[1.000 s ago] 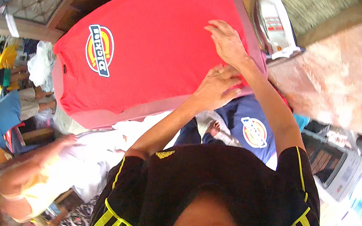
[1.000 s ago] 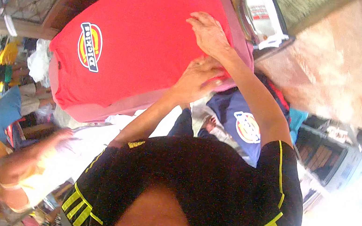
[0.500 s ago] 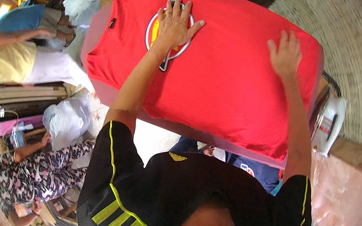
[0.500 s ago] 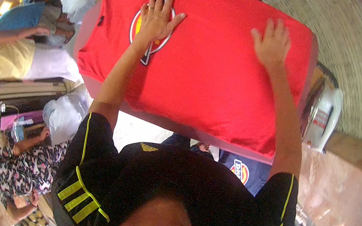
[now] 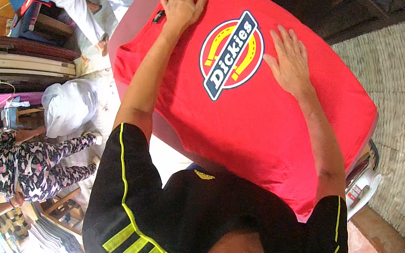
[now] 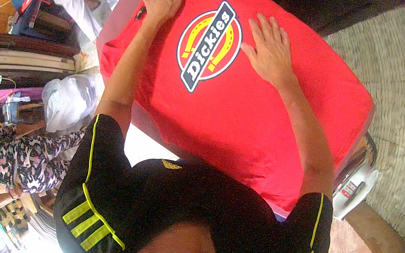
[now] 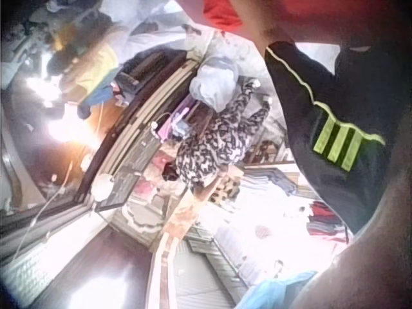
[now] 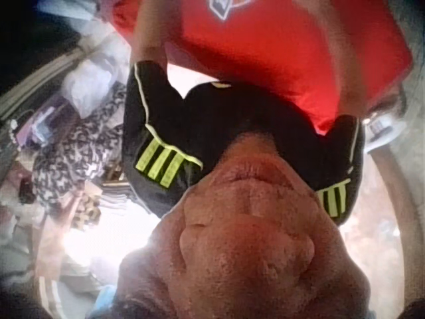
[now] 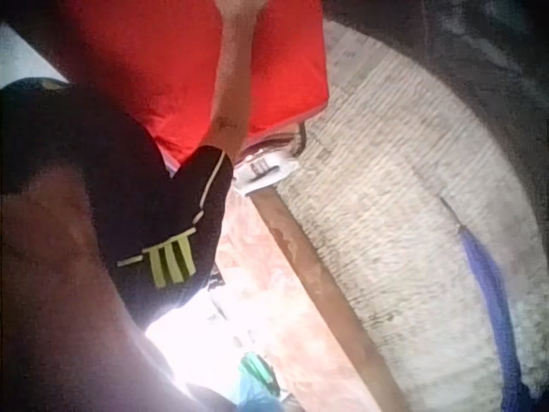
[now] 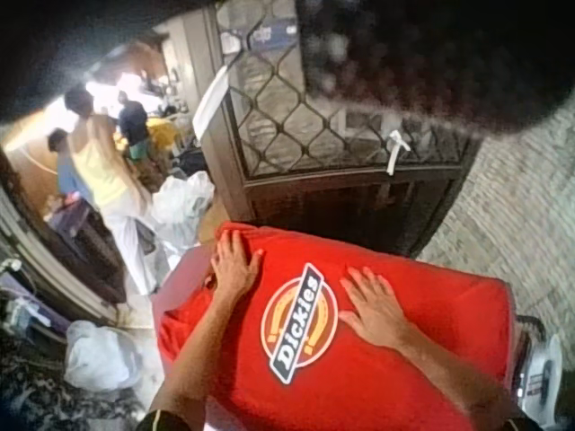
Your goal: The person irons a dark blue t-shirt and a red t-shirt on a pink ironing board. They smooth the fabric with their hands, use a white iron to press the shirts, and flip the garments to iron different sections.
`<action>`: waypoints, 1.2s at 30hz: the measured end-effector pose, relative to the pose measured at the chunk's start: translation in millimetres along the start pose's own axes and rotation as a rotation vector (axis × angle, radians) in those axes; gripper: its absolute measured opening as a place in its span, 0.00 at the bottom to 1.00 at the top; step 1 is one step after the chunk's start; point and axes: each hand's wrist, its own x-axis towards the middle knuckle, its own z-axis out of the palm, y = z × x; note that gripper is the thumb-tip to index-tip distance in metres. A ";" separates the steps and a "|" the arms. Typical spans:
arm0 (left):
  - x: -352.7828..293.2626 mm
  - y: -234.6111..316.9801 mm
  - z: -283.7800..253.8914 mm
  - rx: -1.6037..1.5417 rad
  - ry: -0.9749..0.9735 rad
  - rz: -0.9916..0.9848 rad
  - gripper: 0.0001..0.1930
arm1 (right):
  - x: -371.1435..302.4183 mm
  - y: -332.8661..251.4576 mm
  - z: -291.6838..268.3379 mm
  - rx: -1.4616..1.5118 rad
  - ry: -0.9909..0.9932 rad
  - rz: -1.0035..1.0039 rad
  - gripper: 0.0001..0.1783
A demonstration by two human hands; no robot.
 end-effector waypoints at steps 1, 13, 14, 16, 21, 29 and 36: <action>6.8 -2.5 -5.4 -0.001 0.014 -0.069 0.43 | 12.4 -3.0 4.4 0.010 0.010 -0.007 0.35; 71.3 -63.9 -5.0 -1.016 0.097 -0.149 0.14 | 75.5 -22.6 26.8 0.287 0.034 -0.318 0.20; 68.6 -64.7 -4.9 -0.935 0.105 -0.112 0.13 | 83.8 -19.9 24.2 0.282 0.040 -0.304 0.20; 65.7 -57.6 -14.1 -0.785 0.115 -0.033 0.12 | 96.4 -15.2 33.8 0.151 0.189 -0.196 0.21; 38.0 -96.7 -50.2 -0.174 -0.027 0.022 0.27 | 127.4 -10.8 58.1 -0.071 0.111 -0.089 0.30; -105.6 -144.8 -192.2 -0.374 -0.566 -0.286 0.29 | 115.1 -20.0 53.0 0.115 0.250 -0.168 0.24; -141.4 -130.0 -187.4 -0.755 -0.319 -0.489 0.13 | 84.3 -181.0 37.1 0.630 -0.083 -0.689 0.19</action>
